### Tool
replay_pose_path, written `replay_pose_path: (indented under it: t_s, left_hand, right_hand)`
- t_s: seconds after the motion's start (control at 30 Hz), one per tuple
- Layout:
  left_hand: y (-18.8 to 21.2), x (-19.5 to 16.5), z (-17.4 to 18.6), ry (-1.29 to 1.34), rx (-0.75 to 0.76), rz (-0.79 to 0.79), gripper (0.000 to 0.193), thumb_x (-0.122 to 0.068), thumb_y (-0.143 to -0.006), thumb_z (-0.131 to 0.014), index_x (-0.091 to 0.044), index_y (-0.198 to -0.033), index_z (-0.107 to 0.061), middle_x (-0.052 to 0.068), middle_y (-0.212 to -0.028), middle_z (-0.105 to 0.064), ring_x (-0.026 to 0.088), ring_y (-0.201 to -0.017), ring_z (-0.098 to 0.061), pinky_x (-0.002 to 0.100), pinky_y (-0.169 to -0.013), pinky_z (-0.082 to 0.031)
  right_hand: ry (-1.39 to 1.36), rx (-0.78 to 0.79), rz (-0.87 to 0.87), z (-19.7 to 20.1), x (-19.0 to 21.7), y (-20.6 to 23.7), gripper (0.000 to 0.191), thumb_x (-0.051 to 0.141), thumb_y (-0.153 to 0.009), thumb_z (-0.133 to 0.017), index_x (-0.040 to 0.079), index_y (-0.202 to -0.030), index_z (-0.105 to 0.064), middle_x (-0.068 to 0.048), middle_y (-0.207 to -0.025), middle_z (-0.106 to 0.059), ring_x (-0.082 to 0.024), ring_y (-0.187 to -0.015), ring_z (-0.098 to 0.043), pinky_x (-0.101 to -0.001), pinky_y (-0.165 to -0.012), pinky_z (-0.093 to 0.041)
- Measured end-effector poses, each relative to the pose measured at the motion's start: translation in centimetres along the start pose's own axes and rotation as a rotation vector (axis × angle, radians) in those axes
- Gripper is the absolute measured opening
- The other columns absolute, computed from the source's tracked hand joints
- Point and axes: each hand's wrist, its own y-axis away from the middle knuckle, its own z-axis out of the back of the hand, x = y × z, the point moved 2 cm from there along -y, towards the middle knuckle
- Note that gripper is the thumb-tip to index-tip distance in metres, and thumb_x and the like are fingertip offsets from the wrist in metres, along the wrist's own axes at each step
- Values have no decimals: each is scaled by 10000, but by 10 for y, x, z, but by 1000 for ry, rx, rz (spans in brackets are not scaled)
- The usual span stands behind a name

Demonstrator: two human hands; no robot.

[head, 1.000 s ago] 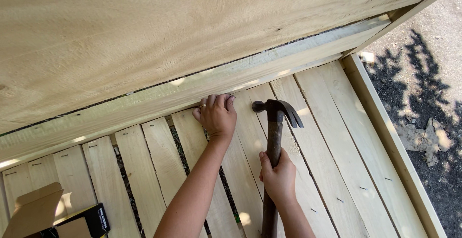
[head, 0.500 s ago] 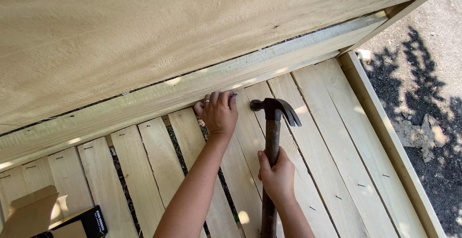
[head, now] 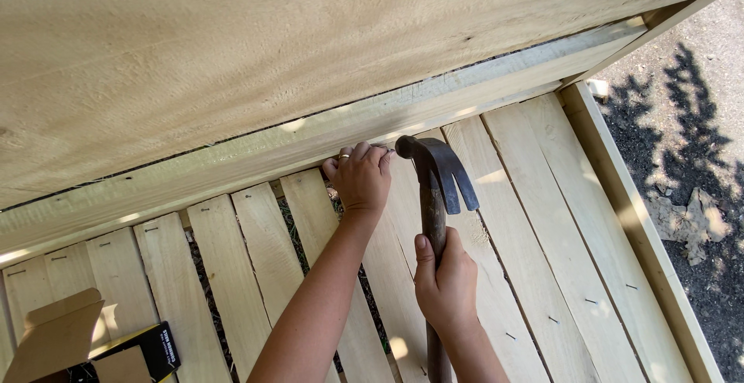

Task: The person takes nails from a cardboard box and hammers them into the wooden slats of a furniture frame, working along the slats one nail at a time with a claw hammer. They reposition along the frame, placing and driving nails into the slats and the edge rail.

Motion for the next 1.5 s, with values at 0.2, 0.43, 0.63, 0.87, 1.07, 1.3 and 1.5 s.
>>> replay_pose_path:
  t_s: [0.2, 0.43, 0.63, 0.87, 1.07, 1.3, 1.5]
  left_hand:
    - [-2, 2, -5, -91, 19, -25, 87, -323, -862, -741, -242, -879, -766, -76, -903, -671, 189, -990, -615, 442, -886, -331]
    - [-2, 3, 2, 127, -13, 10, 288, -454, -843, -746, -191, -958, -772, -35, -910, -657, 220, -994, -590, 462, -928, -356]
    - [49, 18, 47, -65, -22, -400, 301, -422, -933, -634, -220, -1131, -737, -63, -1250, -707, 209, -1300, -562, 551, -1102, -300]
    - [49, 23, 51, -96, 178, -434, 429, -333, -1002, -556, -161, -1392, -606, -24, -1467, -572, 199, -1379, -477, 564, -1083, -261]
    - [50, 25, 44, -125, 206, -431, 441, -334, -1010, -544, -164, -1415, -585, -33, -1502, -534, 179, -1399, -449, 549, -1103, -240]
    - [56, 25, 39, -139, 203, -430, 445, -339, -999, -532, -161, -1401, -601, -34, -1487, -551, 175, -1383, -458, 556, -1107, -228]
    - [48, 26, 42, -119, 187, -427, 414, -328, -1008, -545, -159, -1380, -615, -27, -1480, -561, 188, -1364, -494, 562, -1094, -250]
  right_hand:
    - [133, 80, -59, -13, 1, -19, 343, 329, -1024, -552, 16, -886, -524, -193, -609, -637, -379, -537, -648, -460, -515, -482]
    - [102, -19, 7, 6, -1, -11, 380, 324, -1012, -576, -1, -822, -521, -194, -604, -631, -377, -516, -610, -468, -503, -465]
    - [7, -34, -21, 15, 11, 1, 336, 319, -992, -560, 18, -843, -544, -168, -579, -633, -360, -490, -632, -450, -493, -483]
    - [100, -2, 59, -14, 33, -21, 354, 320, -1026, -570, 8, -860, -551, -202, -627, -631, -403, -571, -615, -471, -541, -470]
    - [116, -23, -16, -9, 38, -12, 383, 337, -1016, -543, -2, -836, -530, -209, -600, -625, -397, -539, -638, -480, -530, -482]
    - [117, -50, 4, -11, 29, -16, 388, 331, -1019, -538, -7, -828, -535, -220, -608, -629, -412, -545, -635, -495, -540, -478]
    - [167, -57, 96, -14, 23, -24, 397, 331, -1022, -577, -15, -829, -559, -223, -647, -641, -430, -615, -631, -496, -569, -483]
